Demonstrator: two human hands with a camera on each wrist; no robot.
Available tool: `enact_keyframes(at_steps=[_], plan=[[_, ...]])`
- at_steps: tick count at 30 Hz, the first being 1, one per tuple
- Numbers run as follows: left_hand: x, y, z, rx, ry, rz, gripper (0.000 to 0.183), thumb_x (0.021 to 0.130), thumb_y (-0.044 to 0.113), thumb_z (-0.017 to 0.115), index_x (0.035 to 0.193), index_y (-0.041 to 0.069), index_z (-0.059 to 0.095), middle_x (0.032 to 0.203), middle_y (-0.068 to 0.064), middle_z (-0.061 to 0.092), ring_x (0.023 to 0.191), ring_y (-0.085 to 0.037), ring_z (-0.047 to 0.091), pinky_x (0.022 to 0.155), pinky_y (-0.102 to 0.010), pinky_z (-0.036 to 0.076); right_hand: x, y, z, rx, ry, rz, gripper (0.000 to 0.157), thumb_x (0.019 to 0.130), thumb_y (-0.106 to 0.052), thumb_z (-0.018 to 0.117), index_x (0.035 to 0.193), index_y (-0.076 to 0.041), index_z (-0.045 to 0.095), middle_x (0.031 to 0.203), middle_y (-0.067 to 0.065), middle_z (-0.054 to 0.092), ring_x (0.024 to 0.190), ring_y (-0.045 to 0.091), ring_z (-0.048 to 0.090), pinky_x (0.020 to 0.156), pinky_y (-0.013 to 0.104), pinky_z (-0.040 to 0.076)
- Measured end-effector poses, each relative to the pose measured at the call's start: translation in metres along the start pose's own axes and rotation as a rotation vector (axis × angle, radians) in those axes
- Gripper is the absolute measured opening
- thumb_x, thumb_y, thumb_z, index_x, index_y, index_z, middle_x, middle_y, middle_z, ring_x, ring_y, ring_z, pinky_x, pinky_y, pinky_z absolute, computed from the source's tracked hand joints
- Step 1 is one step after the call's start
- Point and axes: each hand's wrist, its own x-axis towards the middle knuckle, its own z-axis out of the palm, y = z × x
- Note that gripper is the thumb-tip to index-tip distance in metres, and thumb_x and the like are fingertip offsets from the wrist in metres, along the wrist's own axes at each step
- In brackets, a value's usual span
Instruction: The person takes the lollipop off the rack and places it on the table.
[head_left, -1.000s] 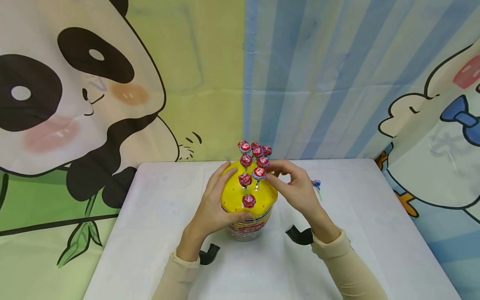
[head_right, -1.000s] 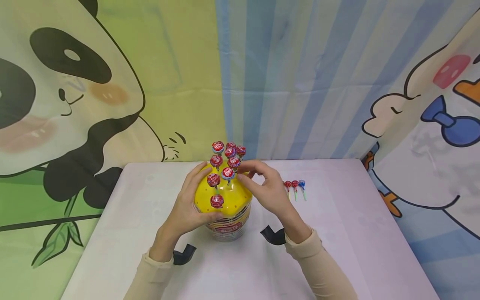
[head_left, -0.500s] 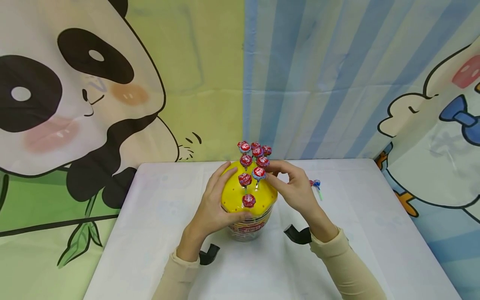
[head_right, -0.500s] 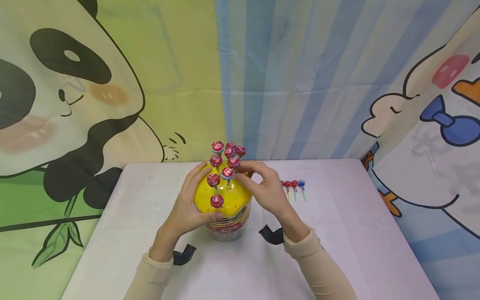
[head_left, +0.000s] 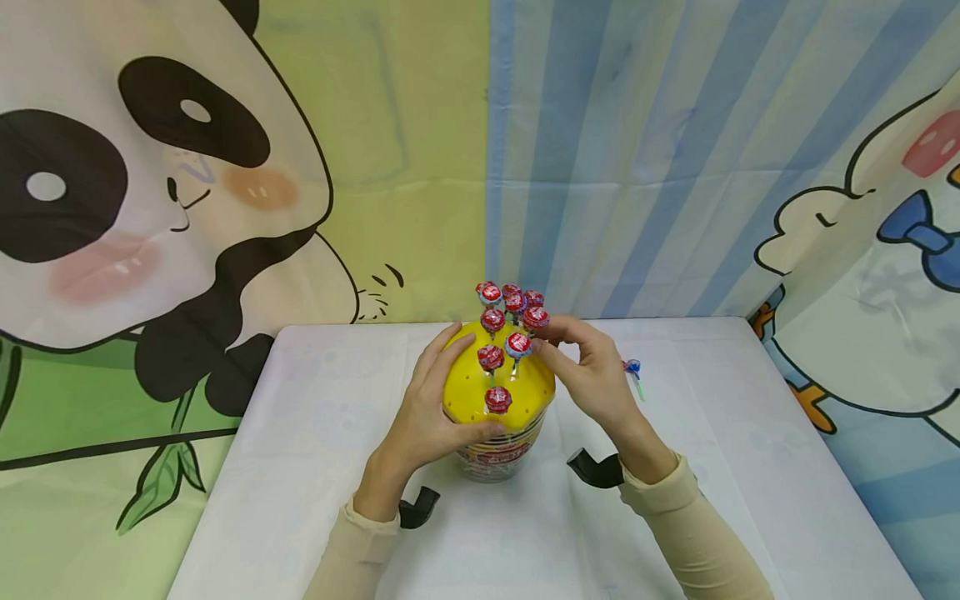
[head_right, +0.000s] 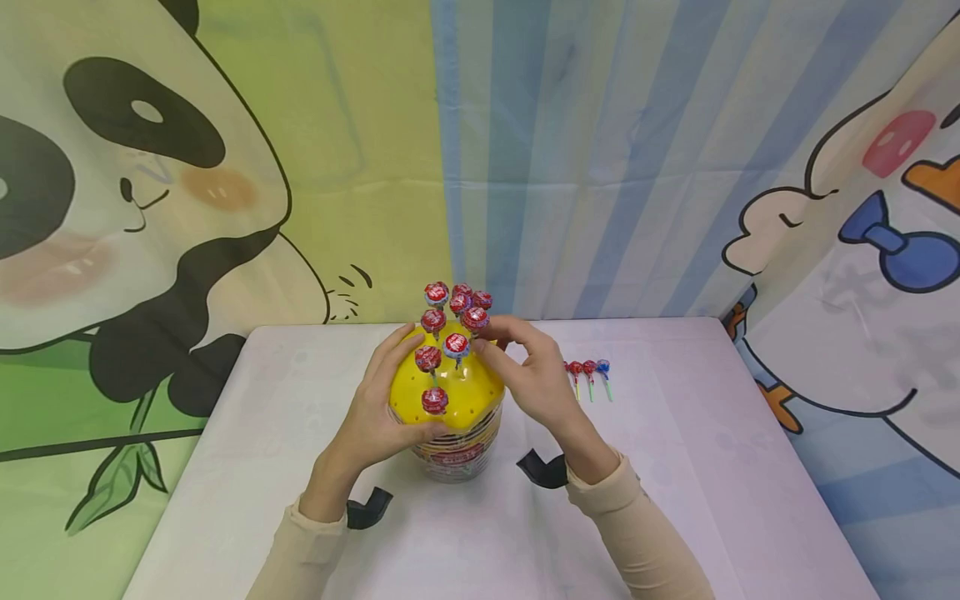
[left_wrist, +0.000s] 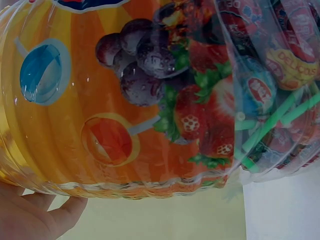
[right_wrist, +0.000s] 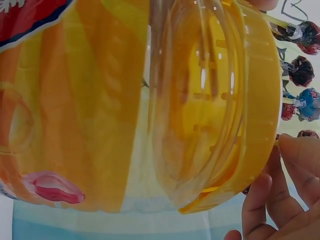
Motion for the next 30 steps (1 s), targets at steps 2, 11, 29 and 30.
enact_keyframes(at_steps=[2,11,29,30], plan=[[0.000,0.000,0.000,0.002,-0.002,0.000,0.103,0.071,0.071,0.076,0.155,0.027,0.036,0.163,0.001,0.021,0.143,-0.020,0.031,0.105,-0.049,0.043,0.001,-0.001,-0.001,0.006,0.017,-0.009,0.019,0.095,0.001,0.065,0.112,-0.006,0.072,0.105,0.004,0.070,0.093,0.022,0.056,0.084,0.033,0.046],[0.000,0.001,0.001,0.002,-0.005,-0.022,0.102,0.070,0.070,0.077,0.154,0.029,0.036,0.163,0.004,0.020,0.142,-0.020,0.031,0.104,-0.049,0.045,-0.003,0.006,-0.014,-0.049,0.083,0.046,0.019,0.093,0.006,0.066,0.107,-0.004,0.072,0.103,0.010,0.070,0.088,0.021,0.059,0.071,0.027,0.050],[0.000,0.001,0.001,0.001,-0.004,-0.013,0.102,0.071,0.070,0.077,0.154,0.028,0.036,0.163,0.004,0.019,0.143,-0.021,0.030,0.104,-0.049,0.044,-0.033,0.070,-0.071,-0.055,0.178,0.303,0.021,0.096,-0.016,0.069,0.112,-0.002,0.069,0.106,0.009,0.068,0.096,0.021,0.061,0.076,0.027,0.051],[0.000,0.001,0.001,0.002,-0.003,-0.012,0.102,0.071,0.070,0.077,0.154,0.028,0.036,0.163,0.003,0.019,0.143,-0.021,0.030,0.104,-0.049,0.044,-0.035,0.074,-0.074,-0.058,0.183,0.322,0.023,0.097,-0.018,0.069,0.114,-0.003,0.068,0.106,0.009,0.069,0.097,0.021,0.061,0.076,0.026,0.052]])
